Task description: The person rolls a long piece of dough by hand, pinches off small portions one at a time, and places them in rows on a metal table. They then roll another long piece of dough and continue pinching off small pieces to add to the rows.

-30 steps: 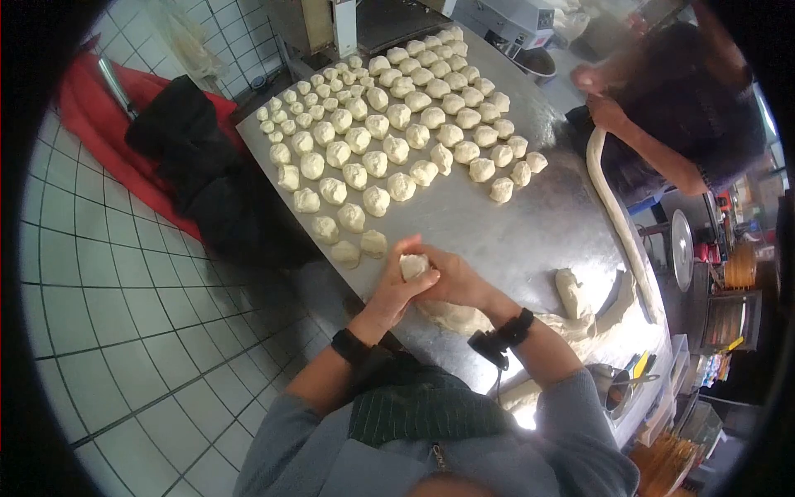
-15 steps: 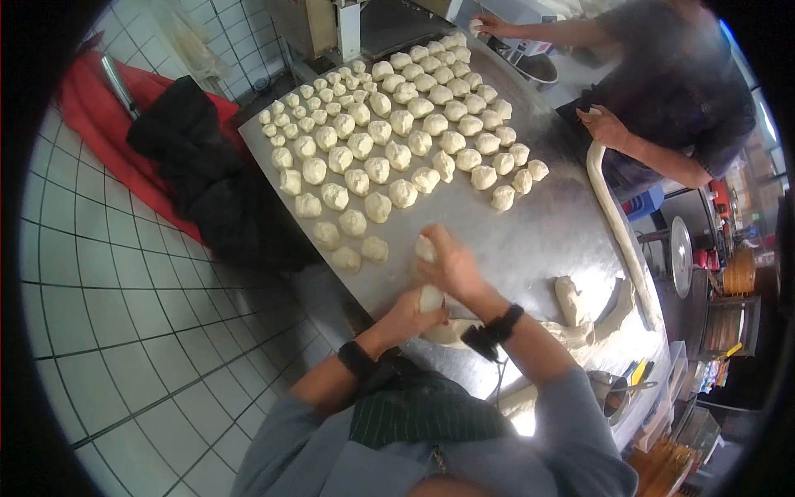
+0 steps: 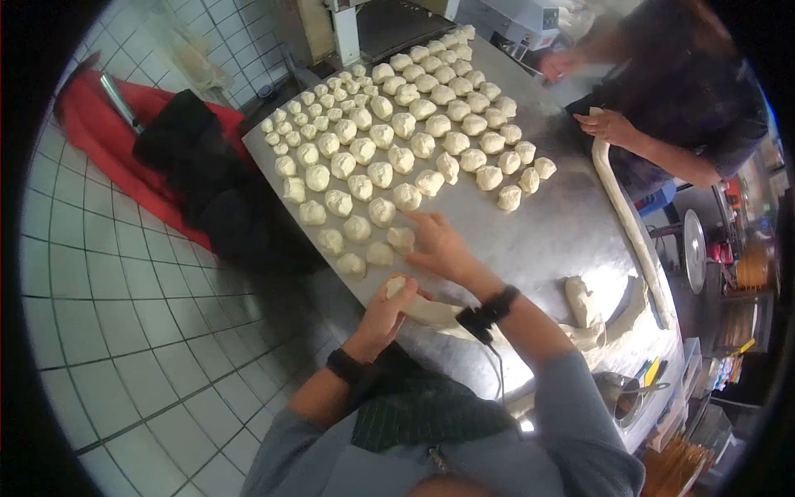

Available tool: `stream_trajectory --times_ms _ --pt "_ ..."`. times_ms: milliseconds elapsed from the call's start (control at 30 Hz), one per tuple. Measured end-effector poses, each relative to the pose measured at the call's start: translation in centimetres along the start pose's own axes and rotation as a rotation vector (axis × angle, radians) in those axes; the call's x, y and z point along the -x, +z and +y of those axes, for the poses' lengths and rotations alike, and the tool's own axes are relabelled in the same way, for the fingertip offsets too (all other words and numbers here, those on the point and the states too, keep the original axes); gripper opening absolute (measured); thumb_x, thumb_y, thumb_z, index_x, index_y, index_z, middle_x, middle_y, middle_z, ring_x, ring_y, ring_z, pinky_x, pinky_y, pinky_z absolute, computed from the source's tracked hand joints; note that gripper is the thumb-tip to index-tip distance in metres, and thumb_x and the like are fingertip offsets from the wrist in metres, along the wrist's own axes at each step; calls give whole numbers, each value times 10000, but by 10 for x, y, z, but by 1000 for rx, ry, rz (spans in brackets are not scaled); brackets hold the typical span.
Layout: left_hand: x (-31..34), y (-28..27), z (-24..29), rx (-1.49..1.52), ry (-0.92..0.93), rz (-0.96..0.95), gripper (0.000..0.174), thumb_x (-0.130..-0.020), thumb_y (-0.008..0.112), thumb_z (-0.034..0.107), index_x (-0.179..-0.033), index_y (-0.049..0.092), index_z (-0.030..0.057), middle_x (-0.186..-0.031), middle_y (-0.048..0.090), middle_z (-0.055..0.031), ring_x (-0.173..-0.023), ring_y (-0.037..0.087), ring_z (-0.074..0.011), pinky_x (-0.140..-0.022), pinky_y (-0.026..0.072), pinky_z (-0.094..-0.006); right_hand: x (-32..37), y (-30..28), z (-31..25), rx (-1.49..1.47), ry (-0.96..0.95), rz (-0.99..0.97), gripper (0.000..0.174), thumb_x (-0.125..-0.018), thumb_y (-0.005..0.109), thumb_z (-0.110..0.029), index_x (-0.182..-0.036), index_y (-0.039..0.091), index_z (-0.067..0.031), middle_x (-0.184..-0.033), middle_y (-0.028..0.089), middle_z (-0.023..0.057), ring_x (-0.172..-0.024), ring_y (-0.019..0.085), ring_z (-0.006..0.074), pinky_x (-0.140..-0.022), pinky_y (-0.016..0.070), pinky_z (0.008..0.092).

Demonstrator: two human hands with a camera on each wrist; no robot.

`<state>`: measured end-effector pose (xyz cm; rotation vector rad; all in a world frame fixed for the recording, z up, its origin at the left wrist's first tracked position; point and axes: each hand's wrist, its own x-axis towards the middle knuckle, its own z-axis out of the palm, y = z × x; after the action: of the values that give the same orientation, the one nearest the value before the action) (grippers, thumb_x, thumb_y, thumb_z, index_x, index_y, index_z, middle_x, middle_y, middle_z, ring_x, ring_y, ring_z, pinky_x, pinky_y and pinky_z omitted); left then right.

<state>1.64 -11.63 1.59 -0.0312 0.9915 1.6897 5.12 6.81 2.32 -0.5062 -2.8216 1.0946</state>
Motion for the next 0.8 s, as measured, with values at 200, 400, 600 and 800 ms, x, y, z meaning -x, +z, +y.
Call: stream_trajectory --times_ms 200,400,600,800 --pt "-22 16 -3 -2 39 -106 189 -965 587 205 -1080 547 60 -1068 610 -75 -1020 578 -145 -871 457 -304 77 -39 4 -406 229 -321 788 -736 802 -306 -1396 424 -99 -1210 549 192 -1050 611 308 -817 531 370" --pt "-53 36 -19 -355 287 -143 320 -931 634 168 -1216 511 87 -1308 448 -87 -1181 467 -154 -977 393 -302 73 -45 -3 -193 47 -113 626 -695 815 -342 -1180 573 -28 -1036 626 167 -955 615 330 -805 501 409" --pt "-39 36 -15 -195 170 -389 675 -869 699 140 -1417 310 81 -1398 382 -59 -1297 388 -164 -1047 392 -327 80 -57 -1 -254 181 18 552 -688 812 -324 -1102 605 -24 -1005 615 155 -902 611 323 -794 492 383" --pt "-42 42 -36 -363 121 -428 728 -749 787 92 -1372 411 59 -1292 508 -51 -1199 489 -154 -1001 438 -322 81 -66 -27 -79 51 13 510 -711 782 -314 -1100 589 -45 -1009 607 152 -951 619 318 -823 507 384"
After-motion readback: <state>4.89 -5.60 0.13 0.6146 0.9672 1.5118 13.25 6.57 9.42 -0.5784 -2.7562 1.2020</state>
